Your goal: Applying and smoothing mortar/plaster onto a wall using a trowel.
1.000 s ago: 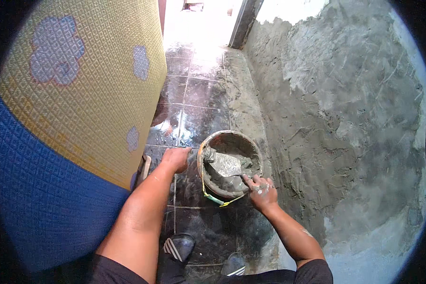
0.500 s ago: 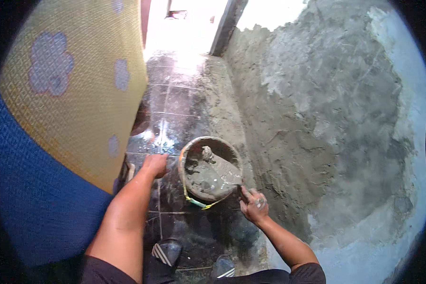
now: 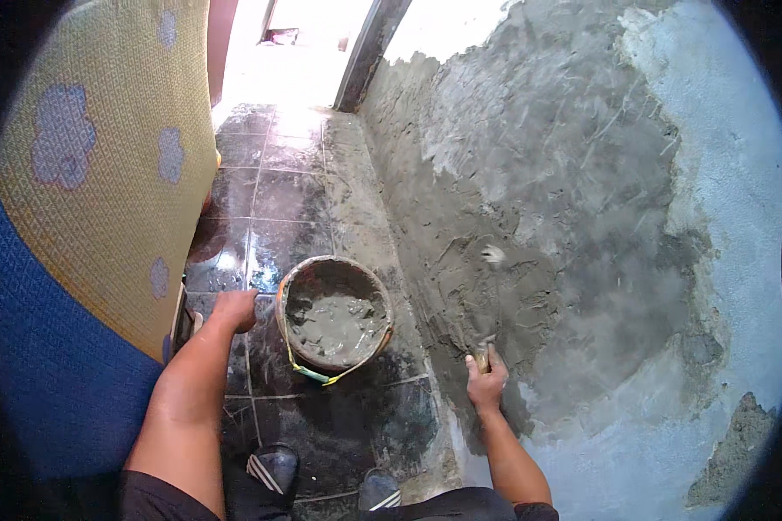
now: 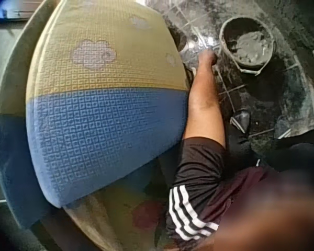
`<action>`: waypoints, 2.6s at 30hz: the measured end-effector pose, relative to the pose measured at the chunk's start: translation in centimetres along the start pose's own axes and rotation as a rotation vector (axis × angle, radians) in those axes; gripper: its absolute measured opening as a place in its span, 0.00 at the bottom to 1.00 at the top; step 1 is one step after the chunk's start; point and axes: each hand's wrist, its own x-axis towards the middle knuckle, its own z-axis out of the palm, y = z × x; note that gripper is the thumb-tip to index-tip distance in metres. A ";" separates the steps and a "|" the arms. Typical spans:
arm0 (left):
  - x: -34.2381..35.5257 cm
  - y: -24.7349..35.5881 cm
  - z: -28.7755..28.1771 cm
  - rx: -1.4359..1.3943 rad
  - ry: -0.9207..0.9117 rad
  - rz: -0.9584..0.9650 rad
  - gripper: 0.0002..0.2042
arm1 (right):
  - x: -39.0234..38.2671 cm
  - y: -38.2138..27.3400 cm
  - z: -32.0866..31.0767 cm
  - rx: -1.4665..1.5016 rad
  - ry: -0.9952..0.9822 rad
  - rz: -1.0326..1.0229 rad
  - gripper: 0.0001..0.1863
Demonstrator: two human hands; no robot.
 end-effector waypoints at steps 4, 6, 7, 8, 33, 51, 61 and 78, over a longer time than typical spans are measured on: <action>0.1 -0.7 0.7 -0.006 0.038 0.018 0.17 | -1.5 1.8 0.9 0.412 -0.085 0.539 0.30; 0.2 -1.0 0.9 -0.013 0.026 0.016 0.17 | -1.7 1.9 0.9 0.503 -0.102 0.584 0.28; 0.3 -1.2 1.0 -0.006 0.019 0.015 0.17 | -1.8 1.6 0.8 0.593 -0.119 0.633 0.26; 0.4 -1.2 1.0 0.001 0.011 0.014 0.17 | -1.8 1.3 0.7 0.591 -0.121 0.635 0.26; 0.1 0.8 -0.2 -0.039 -0.011 0.024 0.17 | 1.2 -8.2 -7.0 0.354 -0.452 0.578 0.21; 0.3 -1.3 1.5 -0.024 -0.009 -0.009 0.18 | 5.9 -1.5 0.6 0.471 -0.293 0.580 0.17; 0.2 0.4 -0.1 0.032 -0.054 -0.010 0.19 | 1.8 1.7 2.4 0.208 -0.400 0.604 0.26; 0.1 1.8 -0.9 -0.035 -0.013 0.023 0.17 | 1.6 -0.5 1.8 -0.343 -0.728 0.385 0.23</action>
